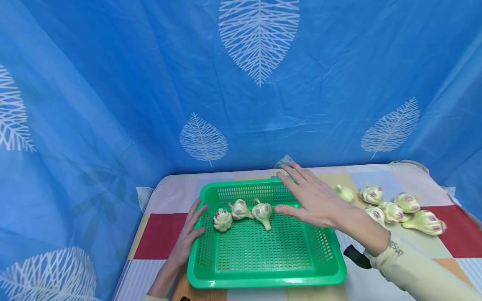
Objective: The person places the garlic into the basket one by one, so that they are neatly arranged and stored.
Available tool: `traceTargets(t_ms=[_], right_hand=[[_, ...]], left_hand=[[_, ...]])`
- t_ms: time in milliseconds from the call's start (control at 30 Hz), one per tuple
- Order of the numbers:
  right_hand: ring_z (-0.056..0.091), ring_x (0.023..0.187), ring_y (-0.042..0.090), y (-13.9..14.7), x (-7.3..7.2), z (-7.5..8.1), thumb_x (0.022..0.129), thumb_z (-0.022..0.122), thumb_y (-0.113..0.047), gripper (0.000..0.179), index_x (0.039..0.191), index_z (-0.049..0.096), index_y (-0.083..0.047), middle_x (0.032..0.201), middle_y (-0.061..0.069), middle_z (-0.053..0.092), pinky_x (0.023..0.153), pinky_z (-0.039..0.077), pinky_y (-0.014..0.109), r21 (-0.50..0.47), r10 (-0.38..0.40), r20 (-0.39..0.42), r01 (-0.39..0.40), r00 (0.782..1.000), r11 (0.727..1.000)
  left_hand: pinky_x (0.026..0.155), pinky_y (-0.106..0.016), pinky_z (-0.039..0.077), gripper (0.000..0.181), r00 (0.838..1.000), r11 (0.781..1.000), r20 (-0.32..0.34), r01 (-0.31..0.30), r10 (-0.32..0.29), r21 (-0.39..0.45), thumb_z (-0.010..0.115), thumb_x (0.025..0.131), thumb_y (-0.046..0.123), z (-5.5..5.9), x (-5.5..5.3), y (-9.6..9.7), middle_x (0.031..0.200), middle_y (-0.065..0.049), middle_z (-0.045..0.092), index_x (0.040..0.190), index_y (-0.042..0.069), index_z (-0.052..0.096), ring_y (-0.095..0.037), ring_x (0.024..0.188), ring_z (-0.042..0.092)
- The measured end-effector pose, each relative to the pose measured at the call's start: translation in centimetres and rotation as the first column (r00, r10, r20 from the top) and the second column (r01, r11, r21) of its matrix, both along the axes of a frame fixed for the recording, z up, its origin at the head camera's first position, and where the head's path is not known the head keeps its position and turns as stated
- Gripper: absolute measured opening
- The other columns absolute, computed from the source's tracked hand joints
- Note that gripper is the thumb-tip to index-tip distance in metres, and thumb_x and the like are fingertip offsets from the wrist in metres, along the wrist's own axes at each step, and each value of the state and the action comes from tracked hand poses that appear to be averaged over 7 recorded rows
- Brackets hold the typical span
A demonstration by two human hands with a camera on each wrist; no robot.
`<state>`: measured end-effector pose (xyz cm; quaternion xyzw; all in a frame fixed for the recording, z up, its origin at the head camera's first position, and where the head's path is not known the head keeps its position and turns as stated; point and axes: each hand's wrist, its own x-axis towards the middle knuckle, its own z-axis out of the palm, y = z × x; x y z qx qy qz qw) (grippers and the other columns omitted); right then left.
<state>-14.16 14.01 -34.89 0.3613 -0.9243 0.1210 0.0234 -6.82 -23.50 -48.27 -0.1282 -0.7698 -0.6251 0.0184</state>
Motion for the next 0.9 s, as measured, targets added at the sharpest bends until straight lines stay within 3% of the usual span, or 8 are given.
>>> traceTargets(t_ms=[233,367,533,700,900], right_hand=[[0.004,0.153,0.036,3.8,0.8,0.6,0.098,0.053,-0.061,0.086,0.161,0.025,-0.01,0.166,0.015,0.018,0.115,0.017,0.062,-0.036,-0.09,-0.019,0.089,0.996,0.995],[0.005,0.152,0.038,5.6,1.6,0.1,0.097,0.057,-0.057,0.087,0.161,0.023,-0.009,0.165,0.019,0.019,0.114,0.017,0.063,-0.062,-0.125,-0.042,0.122,0.991,0.991],[0.002,0.153,0.037,7.9,2.7,-1.4,0.097,0.06,-0.051,0.088,0.162,0.019,-0.009,0.165,0.021,0.018,0.118,0.009,0.059,-0.109,-0.174,-0.061,0.167,0.983,0.98],[0.0,0.153,0.037,10.7,3.5,-2.5,0.097,0.062,-0.046,0.087,0.162,0.019,-0.007,0.164,0.022,0.019,0.115,0.005,0.064,-0.15,-0.241,-0.054,0.23,0.969,0.961],[-0.003,0.151,0.044,14.9,4.2,-3.5,0.098,0.06,-0.042,0.087,0.159,0.018,0.003,0.159,0.032,0.02,0.116,-0.008,0.059,-0.184,-0.362,-0.036,0.35,0.931,0.919]], left_hand=[[0.104,-0.018,0.032,0.058,1.0,1.0,-0.003,0.006,-0.006,0.012,0.042,0.102,0.007,-0.2,0.0,0.1,0.169,-0.007,0.001,0.158,0.004,0.03,-0.036,0.151,-0.001],[0.104,-0.016,0.029,0.058,1.0,1.0,-0.011,0.001,-0.001,0.004,0.043,0.101,0.007,0.0,-0.1,0.1,0.169,-0.007,0.002,0.157,0.003,0.03,-0.037,0.151,-0.001],[0.105,-0.016,0.029,0.057,1.0,1.0,-0.016,0.01,-0.01,0.006,0.042,0.102,0.007,-0.1,-0.2,0.2,0.169,-0.008,0.001,0.158,0.002,0.03,-0.036,0.151,-0.002],[0.104,-0.018,0.032,0.058,1.0,1.0,-0.011,0.007,-0.007,0.011,0.043,0.101,0.008,-0.4,0.0,0.2,0.169,-0.008,0.001,0.158,0.003,0.03,-0.036,0.151,-0.001],[0.102,-0.021,0.037,0.059,1.0,1.0,-0.007,-0.002,0.003,0.02,0.044,0.1,0.008,-0.4,0.1,0.3,0.168,-0.009,0.001,0.158,0.003,0.03,-0.039,0.15,0.001]])
